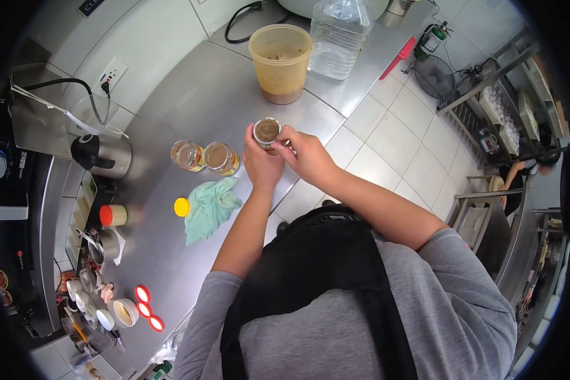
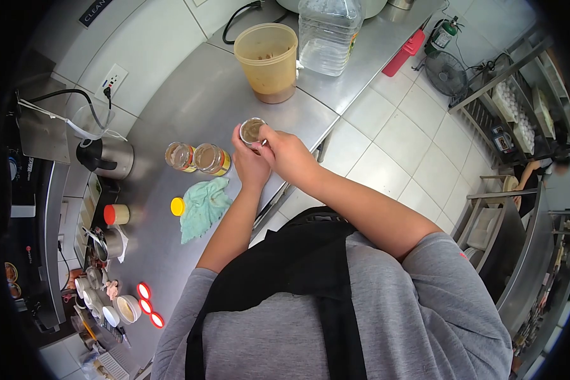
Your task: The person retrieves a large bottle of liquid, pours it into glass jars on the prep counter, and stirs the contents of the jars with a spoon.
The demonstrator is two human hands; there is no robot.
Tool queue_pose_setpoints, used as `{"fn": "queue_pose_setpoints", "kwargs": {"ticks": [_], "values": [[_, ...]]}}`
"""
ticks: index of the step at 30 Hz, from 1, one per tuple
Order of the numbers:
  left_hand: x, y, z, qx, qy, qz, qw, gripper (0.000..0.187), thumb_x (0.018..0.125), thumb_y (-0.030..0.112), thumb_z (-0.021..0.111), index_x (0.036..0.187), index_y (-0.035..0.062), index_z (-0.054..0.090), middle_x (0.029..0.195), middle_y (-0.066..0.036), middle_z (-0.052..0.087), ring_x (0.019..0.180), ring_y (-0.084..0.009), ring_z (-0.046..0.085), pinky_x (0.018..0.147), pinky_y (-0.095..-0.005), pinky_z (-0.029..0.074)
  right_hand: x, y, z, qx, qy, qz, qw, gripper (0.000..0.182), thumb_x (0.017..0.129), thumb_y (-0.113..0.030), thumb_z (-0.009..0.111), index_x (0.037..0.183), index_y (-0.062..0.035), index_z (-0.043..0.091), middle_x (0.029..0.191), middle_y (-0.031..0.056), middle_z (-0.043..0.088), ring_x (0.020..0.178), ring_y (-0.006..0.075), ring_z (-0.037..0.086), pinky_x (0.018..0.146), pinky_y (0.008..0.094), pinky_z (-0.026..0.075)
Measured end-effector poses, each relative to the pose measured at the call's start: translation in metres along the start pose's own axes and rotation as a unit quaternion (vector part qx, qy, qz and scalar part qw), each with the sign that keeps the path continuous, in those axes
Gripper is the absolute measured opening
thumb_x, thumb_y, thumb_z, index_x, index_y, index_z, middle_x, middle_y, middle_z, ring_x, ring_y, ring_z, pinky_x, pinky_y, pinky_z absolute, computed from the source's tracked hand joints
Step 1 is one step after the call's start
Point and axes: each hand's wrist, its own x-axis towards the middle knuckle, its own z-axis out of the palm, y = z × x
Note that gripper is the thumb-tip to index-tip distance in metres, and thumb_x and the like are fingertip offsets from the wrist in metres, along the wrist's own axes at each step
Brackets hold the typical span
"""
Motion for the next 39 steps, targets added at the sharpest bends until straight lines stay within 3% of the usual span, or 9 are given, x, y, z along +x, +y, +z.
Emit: {"fn": "queue_pose_setpoints", "kwargs": {"ticks": [3, 7, 14, 16, 22, 32, 34, 36, 39], "values": [[-0.001, 0.002, -0.005, -0.038, -0.022, -0.023, 0.999, 0.091, 0.073, 0.033, 0.083, 0.143, 0.004, 0.033, 0.123, -0.015, 0.062, 0.112, -0.0334, 0.061, 0.096, -0.0462, 0.04, 0.002, -0.006, -0.004, 0.028, -0.017, 0.081, 0.996, 0.018, 0.094, -0.014, 0.066, 0.097, -0.0024, 0.053, 0.083, 0.015, 0.069, 0.073, 0.0264, 0.07, 0.063, 0.0341, 0.054], [0.0, 0.001, -0.005, -0.052, -0.032, -0.049, 0.997, 0.094, 0.07, 0.036, 0.085, 0.143, 0.0041, 0.034, 0.129, -0.017, 0.058, 0.117, -0.034, 0.058, 0.099, -0.0468, 0.04, -0.004, -0.005, -0.009, 0.075, 0.025, 0.089, 0.993, 0.018, 0.094, -0.016, 0.066, 0.097, -0.003, 0.053, 0.076, 0.017, 0.066, 0.068, 0.0312, 0.068, 0.062, 0.0371, 0.052], [0.001, 0.009, -0.008, -0.017, 0.026, 0.007, 0.999, 0.093, 0.069, 0.032, 0.086, 0.141, 0.0004, 0.036, 0.14, -0.022, 0.049, 0.123, -0.0386, 0.053, 0.099, -0.0452, 0.044, -0.014, -0.013, -0.016, 0.083, 0.078, 0.053, 0.992, 0.021, 0.093, -0.017, 0.069, 0.095, -0.0022, 0.054, 0.077, 0.0141, 0.067, 0.069, 0.0237, 0.068, 0.061, 0.033, 0.053], [0.0, 0.006, -0.005, -0.02, 0.06, 0.06, 0.996, 0.09, 0.069, 0.03, 0.086, 0.14, 0.0011, 0.039, 0.131, -0.021, 0.056, 0.116, -0.0372, 0.058, 0.095, -0.0443, 0.047, -0.015, -0.015, -0.015, 0.089, 0.091, 0.042, 0.991, 0.02, 0.093, -0.016, 0.069, 0.094, -0.0019, 0.054, 0.077, 0.0142, 0.067, 0.069, 0.0237, 0.068, 0.061, 0.0326, 0.053], [-0.001, -0.001, -0.004, -0.027, 0.026, 0.025, 0.999, 0.078, 0.068, 0.025, 0.085, 0.132, 0.0026, 0.047, 0.113, -0.017, 0.067, 0.103, -0.035, 0.065, 0.088, -0.0418, 0.051, -0.02, -0.016, -0.011, 0.028, 0.079, -0.004, 0.996, 0.015, 0.091, -0.01, 0.07, 0.095, -0.0011, 0.059, 0.083, 0.0125, 0.069, 0.071, 0.0206, 0.068, 0.061, 0.0288, 0.052], [-0.001, 0.002, 0.0, -0.028, 0.036, 0.001, 0.999, 0.068, 0.066, 0.022, 0.086, 0.122, 0.0029, 0.05, 0.11, -0.017, 0.066, 0.099, -0.0345, 0.066, 0.085, -0.0408, 0.051, -0.024, -0.016, -0.009, 0.013, 0.08, -0.016, 0.997, 0.013, 0.089, -0.009, 0.071, 0.094, -0.0006, 0.062, 0.082, 0.014, 0.068, 0.068, 0.0227, 0.066, 0.053, 0.0294, 0.048], [-0.001, 0.001, -0.001, -0.063, 0.027, -0.025, 0.997, 0.075, 0.061, 0.031, 0.089, 0.12, 0.0035, 0.051, 0.11, -0.016, 0.065, 0.102, -0.0363, 0.063, 0.088, -0.0456, 0.047, -0.023, -0.019, -0.01, 0.015, 0.063, 0.0, 0.998, 0.014, 0.089, -0.009, 0.071, 0.094, -0.0004, 0.062, 0.082, 0.0142, 0.069, 0.068, 0.023, 0.065, 0.053, 0.029, 0.048], [0.0, 0.0, -0.002, -0.062, 0.029, -0.027, 0.997, 0.075, 0.061, 0.031, 0.089, 0.119, 0.0034, 0.051, 0.11, -0.016, 0.065, 0.102, -0.0368, 0.063, 0.087, -0.0459, 0.047, -0.026, -0.025, -0.011, 0.024, 0.083, -0.035, 0.996, 0.014, 0.088, -0.007, 0.069, 0.098, -0.0046, 0.058, 0.081, 0.0146, 0.065, 0.07, 0.0321, 0.064, 0.063, 0.0387, 0.051], [-0.002, 0.002, -0.001, -0.056, 0.03, -0.023, 0.998, 0.075, 0.061, 0.031, 0.089, 0.119, 0.0031, 0.051, 0.11, -0.016, 0.064, 0.102, -0.037, 0.062, 0.087, -0.0462, 0.047, -0.023, -0.016, -0.008, 0.045, 0.08, -0.004, 0.996, 0.014, 0.088, -0.007, 0.068, 0.098, -0.0049, 0.058, 0.081, 0.0147, 0.064, 0.071, 0.0334, 0.063, 0.063, 0.0398, 0.05]]}}
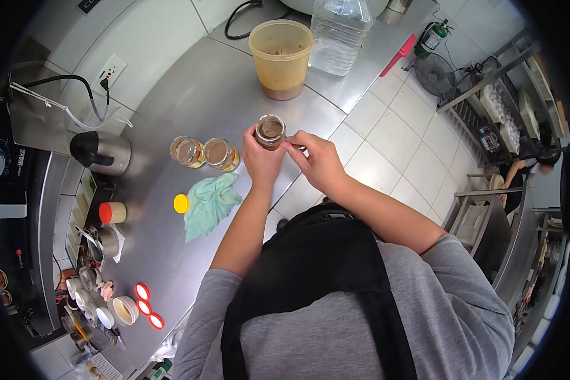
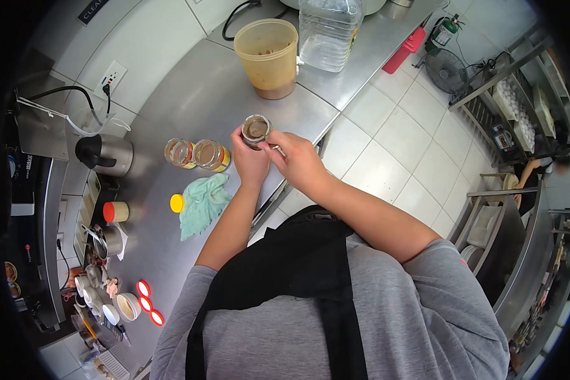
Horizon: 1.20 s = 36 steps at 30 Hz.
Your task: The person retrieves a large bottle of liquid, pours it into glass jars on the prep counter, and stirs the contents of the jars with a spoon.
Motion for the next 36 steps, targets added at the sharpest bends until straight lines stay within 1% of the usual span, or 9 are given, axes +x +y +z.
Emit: {"fn": "queue_pose_setpoints", "kwargs": {"ticks": [4, 14, 16, 18, 21, 24, 31, 33, 36], "values": [[0.001, -0.001, -0.001, 0.037, 0.018, 0.052, 0.998, 0.077, 0.063, 0.031, 0.089, 0.123, 0.0038, 0.051, 0.114, -0.014, 0.061, 0.108, -0.0352, 0.058, 0.092, -0.0452, 0.045, -0.004, -0.002, -0.001, -0.072, -0.006, -0.06, 0.996, 0.013, 0.087, -0.007, 0.072, 0.096, -0.0013, 0.063, 0.088, 0.0132, 0.069, 0.072, 0.0267, 0.067, 0.057, 0.0317, 0.052], [0.001, 0.001, -0.002, 0.054, -0.012, 0.036, 0.998, 0.08, 0.066, 0.038, 0.087, 0.13, 0.0074, 0.048, 0.121, -0.012, 0.06, 0.114, -0.0328, 0.057, 0.095, -0.0437, 0.042, -0.005, 0.007, -0.005, -0.113, -0.034, -0.102, 0.988, 0.017, 0.085, -0.006, 0.073, 0.096, -0.0016, 0.061, 0.09, 0.0143, 0.069, 0.078, 0.03, 0.067, 0.065, 0.0362, 0.055], [0.001, -0.002, -0.003, 0.011, -0.058, 0.007, 0.998, 0.081, 0.069, 0.039, 0.085, 0.133, 0.0079, 0.046, 0.123, -0.011, 0.061, 0.114, -0.0312, 0.059, 0.096, -0.0433, 0.041, -0.002, 0.004, -0.007, -0.125, -0.052, -0.104, 0.985, 0.018, 0.084, -0.006, 0.073, 0.096, -0.0018, 0.061, 0.09, 0.0141, 0.069, 0.079, 0.0303, 0.067, 0.066, 0.0368, 0.055], [0.002, -0.005, -0.004, 0.008, -0.062, 0.011, 0.998, 0.082, 0.069, 0.04, 0.084, 0.134, 0.0078, 0.045, 0.123, -0.011, 0.062, 0.113, -0.0304, 0.06, 0.096, -0.0432, 0.04, -0.004, -0.004, -0.008, -0.117, -0.037, -0.167, 0.978, 0.016, 0.083, -0.006, 0.068, 0.093, -0.0056, 0.056, 0.082, 0.0109, 0.063, 0.076, 0.0325, 0.063, 0.071, 0.0407, 0.051], [0.0, -0.005, -0.003, -0.002, -0.072, 0.018, 0.997, 0.084, 0.071, 0.042, 0.083, 0.136, 0.0077, 0.044, 0.123, -0.011, 0.063, 0.114, -0.029, 0.06, 0.098, -0.0431, 0.039, 0.0, 0.004, -0.009, -0.143, -0.075, -0.184, 0.97, 0.015, 0.08, -0.003, 0.066, 0.092, -0.006, 0.057, 0.084, 0.0099, 0.064, 0.075, 0.0313, 0.063, 0.072, 0.0399, 0.052], [0.002, -0.005, -0.004, 0.001, -0.076, 0.028, 0.997, 0.084, 0.071, 0.042, 0.083, 0.137, 0.0075, 0.044, 0.123, -0.011, 0.063, 0.116, -0.0284, 0.06, 0.1, -0.0431, 0.037, 0.0, 0.003, -0.009, -0.179, -0.096, -0.19, 0.96, 0.014, 0.078, -0.002, 0.063, 0.09, -0.0067, 0.059, 0.085, 0.0094, 0.065, 0.075, 0.0309, 0.063, 0.072, 0.0403, 0.052], [0.001, -0.007, -0.004, 0.032, -0.067, 0.039, 0.996, 0.083, 0.071, 0.039, 0.083, 0.137, 0.0075, 0.045, 0.125, -0.012, 0.063, 0.116, -0.029, 0.059, 0.1, -0.0424, 0.037, 0.01, 0.0, -0.014, -0.148, -0.117, -0.162, 0.969, 0.014, 0.079, -0.003, 0.063, 0.091, -0.0082, 0.059, 0.082, 0.0091, 0.063, 0.073, 0.0317, 0.063, 0.07, 0.0396, 0.052], [0.002, -0.009, -0.003, 0.027, -0.069, 0.036, 0.997, 0.082, 0.07, 0.037, 0.083, 0.137, 0.0079, 0.045, 0.125, -0.012, 0.062, 0.117, -0.0288, 0.059, 0.1, -0.0423, 0.037, 0.007, -0.002, -0.014, -0.152, -0.093, -0.17, 0.969, 0.02, 0.08, -0.004, 0.071, 0.097, -0.0069, 0.062, 0.093, 0.0108, 0.07, 0.074, 0.0316, 0.064, 0.065, 0.0399, 0.054], [0.0, -0.006, -0.003, 0.036, -0.074, 0.034, 0.996, 0.081, 0.07, 0.034, 0.083, 0.136, 0.0085, 0.045, 0.125, -0.012, 0.062, 0.118, -0.0286, 0.059, 0.1, -0.0422, 0.037, 0.014, 0.011, -0.014, -0.201, -0.134, -0.127, 0.962, 0.022, 0.078, -0.004, 0.072, 0.098, -0.0074, 0.063, 0.093, 0.0106, 0.07, 0.075, 0.0313, 0.064, 0.065, 0.0393, 0.055]]}}
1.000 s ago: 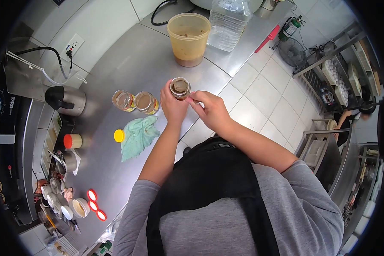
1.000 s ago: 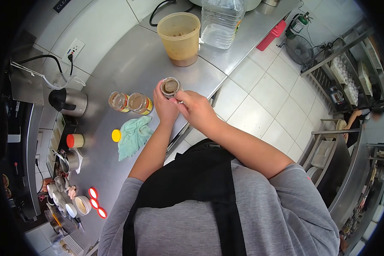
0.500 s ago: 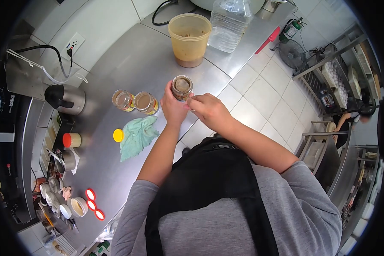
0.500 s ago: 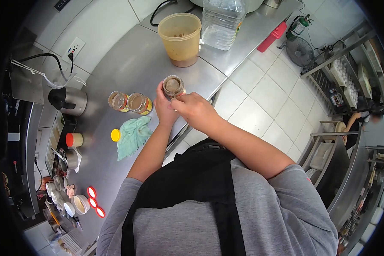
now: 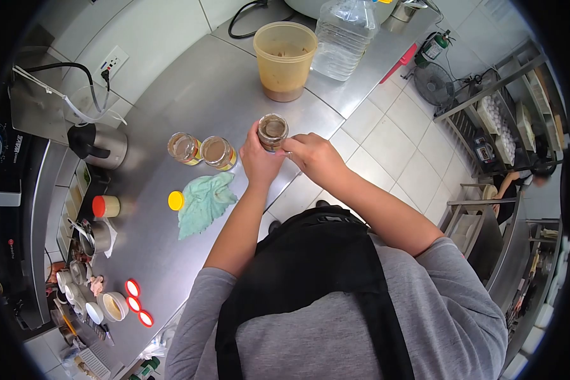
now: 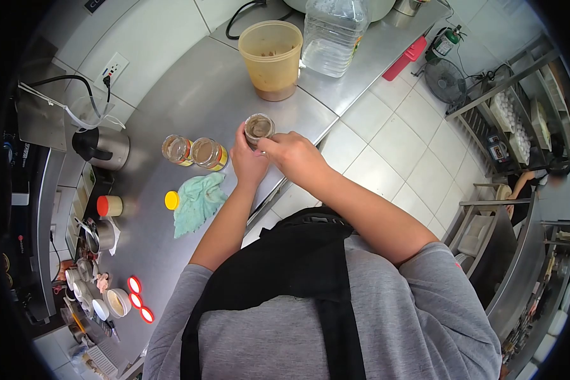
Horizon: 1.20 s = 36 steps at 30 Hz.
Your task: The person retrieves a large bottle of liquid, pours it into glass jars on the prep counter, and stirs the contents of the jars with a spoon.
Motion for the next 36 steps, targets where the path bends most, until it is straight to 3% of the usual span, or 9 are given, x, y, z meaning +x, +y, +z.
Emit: {"fn": "queue_pose_setpoints", "kwargs": {"ticks": [9, 12, 22, 25, 27, 28, 30, 33, 36], "values": [[0.002, 0.002, 0.002, 0.004, 0.011, 0.002, 1.0, 0.087, 0.063, 0.024, 0.087, 0.136, 0.0089, 0.044, 0.125, -0.01, 0.063, 0.118, -0.0289, 0.058, 0.099, -0.042, 0.038, -0.003, -0.005, 0.003, 0.046, 0.064, -0.035, 0.996, 0.012, 0.081, -0.007, 0.065, 0.091, -0.0106, 0.06, 0.084, 0.0078, 0.066, 0.073, 0.0314, 0.063, 0.066, 0.0405, 0.052], [0.0, 0.006, -0.002, 0.014, 0.01, -0.005, 1.0, 0.088, 0.062, 0.023, 0.087, 0.137, 0.0088, 0.044, 0.125, -0.01, 0.063, 0.117, -0.0289, 0.059, 0.099, -0.0423, 0.038, 0.0, 0.004, 0.0, 0.061, 0.015, -0.036, 0.997, 0.011, 0.082, -0.008, 0.065, 0.091, -0.01, 0.06, 0.084, 0.0084, 0.066, 0.073, 0.0315, 0.063, 0.066, 0.0406, 0.052], [0.003, 0.002, 0.001, -0.002, -0.005, -0.023, 1.0, 0.088, 0.063, 0.027, 0.087, 0.137, 0.0079, 0.044, 0.124, -0.011, 0.063, 0.115, -0.0292, 0.06, 0.098, -0.043, 0.039, 0.011, 0.02, 0.004, 0.077, 0.015, -0.068, 0.995, 0.013, 0.083, -0.014, 0.068, 0.094, -0.0104, 0.062, 0.078, 0.0096, 0.064, 0.072, 0.0325, 0.064, 0.065, 0.0427, 0.052], [0.002, 0.005, 0.0, 0.016, 0.017, -0.003, 1.0, 0.085, 0.066, 0.03, 0.086, 0.136, 0.0077, 0.044, 0.124, -0.012, 0.063, 0.114, -0.0294, 0.061, 0.097, -0.0437, 0.04, 0.012, 0.022, 0.006, 0.096, 0.012, 0.005, 0.995, 0.012, 0.085, -0.015, 0.069, 0.094, -0.0089, 0.062, 0.076, 0.0118, 0.065, 0.068, 0.0322, 0.064, 0.063, 0.0388, 0.053], [0.003, 0.007, 0.001, 0.014, 0.018, -0.011, 1.0, 0.083, 0.067, 0.031, 0.085, 0.135, 0.0077, 0.044, 0.123, -0.012, 0.063, 0.114, -0.0295, 0.061, 0.097, -0.044, 0.04, 0.017, 0.023, 0.006, 0.203, -0.01, 0.133, 0.97, 0.017, 0.087, -0.011, 0.072, 0.101, -0.0048, 0.064, 0.08, 0.0091, 0.069, 0.07, 0.0177, 0.067, 0.064, 0.0301, 0.054], [0.003, 0.008, 0.002, 0.012, 0.018, -0.017, 1.0, 0.082, 0.068, 0.032, 0.085, 0.135, 0.0077, 0.044, 0.123, -0.012, 0.063, 0.114, -0.0297, 0.061, 0.096, -0.0444, 0.041, 0.018, 0.023, 0.007, 0.203, -0.011, 0.133, 0.97, 0.017, 0.087, -0.011, 0.072, 0.101, -0.0048, 0.064, 0.08, 0.0091, 0.069, 0.07, 0.0177, 0.067, 0.064, 0.0301, 0.054], [0.003, 0.009, 0.002, 0.011, 0.021, -0.02, 1.0, 0.082, 0.068, 0.032, 0.085, 0.135, 0.0077, 0.044, 0.122, -0.012, 0.063, 0.113, -0.0302, 0.061, 0.097, -0.0447, 0.04, 0.021, 0.02, 0.006, 0.277, 0.007, 0.243, 0.93, 0.015, 0.092, -0.013, 0.069, 0.1, -0.0022, 0.062, 0.077, 0.0066, 0.069, 0.07, 0.011, 0.064, 0.063, 0.0265, 0.052], [0.004, 0.01, 0.002, 0.009, 0.026, -0.018, 0.999, 0.082, 0.068, 0.031, 0.085, 0.135, 0.0078, 0.043, 0.121, -0.012, 0.063, 0.112, -0.0309, 0.061, 0.097, -0.0451, 0.04, 0.019, 0.006, -0.006, 0.24, 0.032, 0.246, 0.938, 0.014, 0.09, -0.014, 0.07, 0.096, -0.003, 0.063, 0.08, 0.0109, 0.072, 0.068, 0.0185, 0.068, 0.065, 0.0311, 0.053], [0.003, 0.009, 0.002, 0.019, 0.029, -0.009, 0.999, 0.083, 0.067, 0.03, 0.085, 0.135, 0.0079, 0.043, 0.122, -0.012, 0.062, 0.113, -0.0309, 0.06, 0.097, -0.0455, 0.04, 0.017, 0.001, -0.015, 0.232, 0.076, 0.223, 0.944, 0.013, 0.09, -0.014, 0.07, 0.096, -0.0036, 0.064, 0.079, 0.0106, 0.072, 0.068, 0.0195, 0.068, 0.066, 0.0304, 0.054]]}}
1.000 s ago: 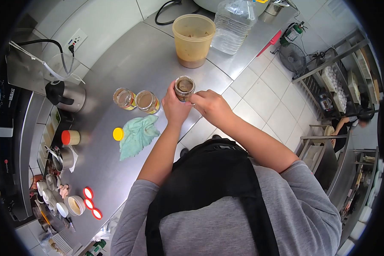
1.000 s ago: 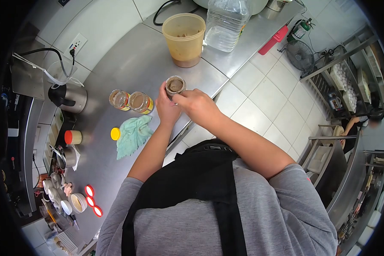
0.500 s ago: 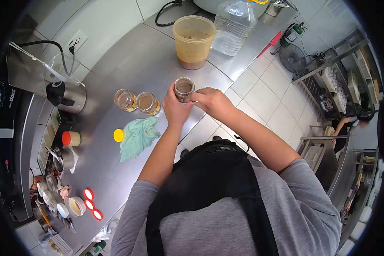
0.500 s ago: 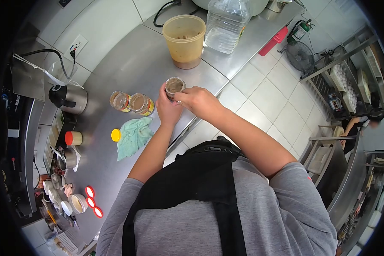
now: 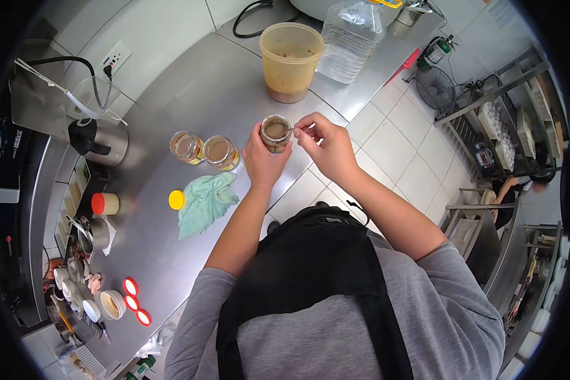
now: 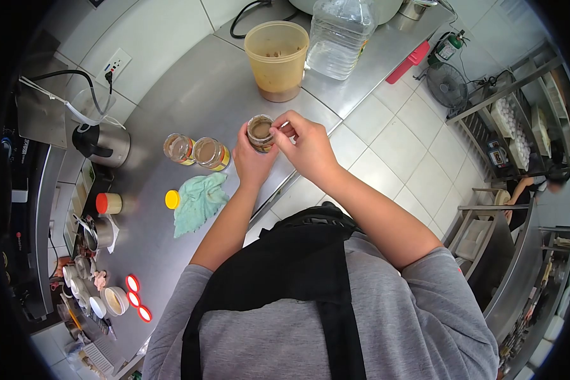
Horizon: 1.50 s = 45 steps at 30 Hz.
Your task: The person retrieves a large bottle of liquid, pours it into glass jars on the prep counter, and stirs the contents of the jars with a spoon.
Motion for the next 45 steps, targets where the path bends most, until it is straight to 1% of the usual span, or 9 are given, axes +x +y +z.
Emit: {"fn": "queue_pose_setpoints", "kwargs": {"ticks": [10, 14, 17, 20, 22, 28, 31, 34, 45], "values": [[0.0, 0.0, 0.001, 0.014, -0.003, -0.016, 1.0, 0.083, 0.067, 0.031, 0.085, 0.135, 0.0061, 0.043, 0.123, -0.013, 0.062, 0.115, -0.0316, 0.059, 0.098, -0.0455, 0.04, -0.019, 0.016, 0.018, -0.02, 0.065, -0.109, 0.992, 0.014, 0.087, -0.01, 0.073, 0.096, -0.0033, 0.065, 0.086, 0.0102, 0.071, 0.073, 0.0227, 0.07, 0.059, 0.0308, 0.054], [0.001, 0.001, -0.001, 0.034, 0.007, 0.01, 0.999, 0.079, 0.071, 0.028, 0.081, 0.136, 0.0029, 0.044, 0.124, -0.015, 0.062, 0.113, -0.0336, 0.06, 0.098, -0.0441, 0.041, -0.025, 0.009, 0.012, -0.076, 0.043, -0.137, 0.987, 0.012, 0.087, -0.004, 0.072, 0.098, -0.0005, 0.066, 0.09, 0.0128, 0.073, 0.081, 0.0198, 0.072, 0.063, 0.0282, 0.058], [0.0, 0.005, -0.002, 0.025, -0.009, -0.015, 1.0, 0.077, 0.071, 0.024, 0.08, 0.136, 0.0029, 0.044, 0.126, -0.016, 0.06, 0.115, -0.0349, 0.058, 0.098, -0.044, 0.041, -0.025, 0.008, 0.014, -0.1, 0.054, -0.177, 0.978, 0.013, 0.086, -0.003, 0.072, 0.098, -0.0014, 0.067, 0.09, 0.0129, 0.072, 0.08, 0.0239, 0.071, 0.065, 0.0316, 0.057], [0.002, 0.003, -0.002, 0.036, 0.003, 0.002, 0.999, 0.078, 0.071, 0.029, 0.082, 0.135, 0.0029, 0.045, 0.126, -0.017, 0.058, 0.117, -0.0354, 0.056, 0.097, -0.0444, 0.042, -0.023, 0.003, 0.015, -0.131, 0.015, -0.185, 0.974, 0.018, 0.082, -0.001, 0.073, 0.099, -0.0032, 0.067, 0.088, 0.011, 0.071, 0.078, 0.0261, 0.069, 0.068, 0.0345, 0.055], [0.001, 0.001, -0.001, 0.019, 0.007, -0.002, 1.0, 0.086, 0.066, 0.039, 0.088, 0.134, 0.0078, 0.045, 0.124, -0.014, 0.057, 0.117, -0.0337, 0.054, 0.097, -0.045, 0.041, -0.026, -0.003, 0.012, -0.156, -0.008, -0.266, 0.951, 0.021, 0.081, -0.002, 0.068, 0.1, -0.0059, 0.062, 0.086, 0.0083, 0.067, 0.076, 0.0275, 0.065, 0.073, 0.0366, 0.051], [0.001, -0.002, 0.0, -0.012, 0.028, 0.009, 0.999, 0.087, 0.066, 0.046, 0.087, 0.128, 0.0035, 0.045, 0.123, -0.015, 0.059, 0.112, -0.0339, 0.057, 0.092, -0.0449, 0.043, -0.026, -0.002, 0.015, -0.205, -0.038, -0.312, 0.927, 0.019, 0.076, -0.002, 0.064, 0.094, -0.0082, 0.06, 0.081, 0.0064, 0.061, 0.074, 0.0249, 0.061, 0.072, 0.0353, 0.047], [0.0, -0.004, 0.0, -0.077, -0.036, -0.066, 0.994, 0.087, 0.067, 0.048, 0.087, 0.127, 0.0014, 0.042, 0.115, -0.015, 0.063, 0.108, -0.034, 0.059, 0.09, -0.0444, 0.043, -0.021, 0.003, 0.018, -0.225, -0.043, -0.328, 0.916, 0.019, 0.075, -0.002, 0.064, 0.092, -0.0087, 0.058, 0.079, 0.0059, 0.059, 0.075, 0.0238, 0.061, 0.072, 0.0353, 0.046], [0.0, -0.005, 0.002, -0.042, -0.016, -0.034, 0.998, 0.087, 0.07, 0.048, 0.085, 0.128, 0.0015, 0.04, 0.108, -0.013, 0.066, 0.105, -0.0336, 0.061, 0.092, -0.0442, 0.042, -0.026, -0.002, 0.017, -0.235, -0.077, -0.324, 0.913, 0.018, 0.076, -0.003, 0.063, 0.091, -0.0085, 0.056, 0.08, 0.0057, 0.058, 0.074, 0.0238, 0.06, 0.07, 0.0352, 0.045], [-0.003, -0.008, 0.005, -0.013, 0.019, 0.007, 1.0, 0.087, 0.077, 0.043, 0.08, 0.138, 0.0, 0.035, 0.121, -0.017, 0.06, 0.113, -0.035, 0.057, 0.098, -0.0458, 0.038, -0.014, 0.002, 0.021, -0.255, -0.078, -0.306, 0.914, 0.025, 0.08, -0.002, 0.068, 0.103, -0.0093, 0.064, 0.086, 0.004, 0.066, 0.072, 0.0219, 0.063, 0.073, 0.0334, 0.047]]}}
